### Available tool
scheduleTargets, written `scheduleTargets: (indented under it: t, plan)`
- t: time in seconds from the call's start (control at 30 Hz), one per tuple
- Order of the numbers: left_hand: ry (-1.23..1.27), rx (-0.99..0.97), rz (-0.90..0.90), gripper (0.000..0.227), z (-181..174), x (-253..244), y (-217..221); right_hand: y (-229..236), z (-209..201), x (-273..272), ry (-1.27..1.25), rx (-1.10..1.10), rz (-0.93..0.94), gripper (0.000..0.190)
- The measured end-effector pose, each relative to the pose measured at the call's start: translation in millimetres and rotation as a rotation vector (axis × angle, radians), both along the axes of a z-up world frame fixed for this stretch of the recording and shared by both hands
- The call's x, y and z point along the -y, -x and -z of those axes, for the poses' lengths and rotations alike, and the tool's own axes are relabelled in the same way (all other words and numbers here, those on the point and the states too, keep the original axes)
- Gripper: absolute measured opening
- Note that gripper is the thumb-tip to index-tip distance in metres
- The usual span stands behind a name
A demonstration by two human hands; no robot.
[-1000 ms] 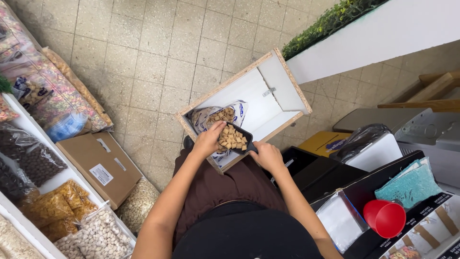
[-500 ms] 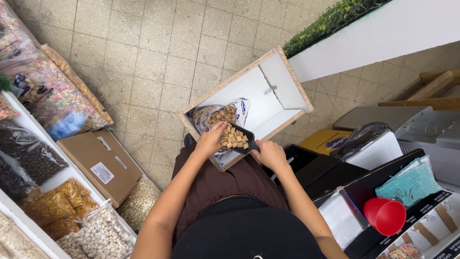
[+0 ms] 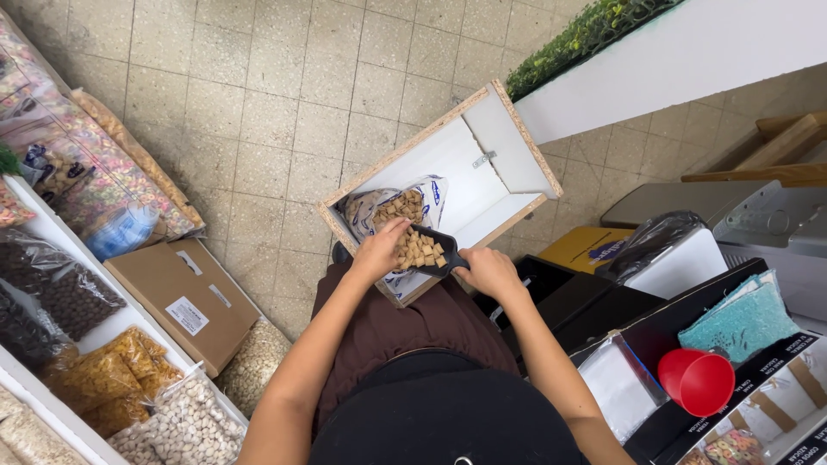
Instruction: Scooping snacks from a bulk container into plastic bags, weighing them on a digital scale, and sealing the bags with a heat sealer.
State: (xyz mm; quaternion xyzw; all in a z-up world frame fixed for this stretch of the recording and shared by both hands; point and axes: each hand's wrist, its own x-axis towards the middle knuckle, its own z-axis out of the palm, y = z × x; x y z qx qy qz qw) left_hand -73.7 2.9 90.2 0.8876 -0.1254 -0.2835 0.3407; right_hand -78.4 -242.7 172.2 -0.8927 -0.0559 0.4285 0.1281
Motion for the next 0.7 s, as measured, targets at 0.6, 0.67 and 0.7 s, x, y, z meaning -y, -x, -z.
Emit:
scheduleTargets:
  t: [0.6,0.67,0.7]
  plan:
    - [0.047,0.02,0.011,0.065,-9.9,-3.1,-1.4,-10.6,-12.6,-1.9,0.015,-0.024,0.054,0.047]
    - [0.057,0.012,0.01,0.064,-15.5,-3.4,-1.8,-10.2,-12.3,-2.3,0.028,-0.027,0.047,0.048]
    - [0.066,0.007,-0.001,0.065,-18.6,-3.3,-2.5,-9.7,-15.6,-4.6,0.024,-0.029,0.039,0.048]
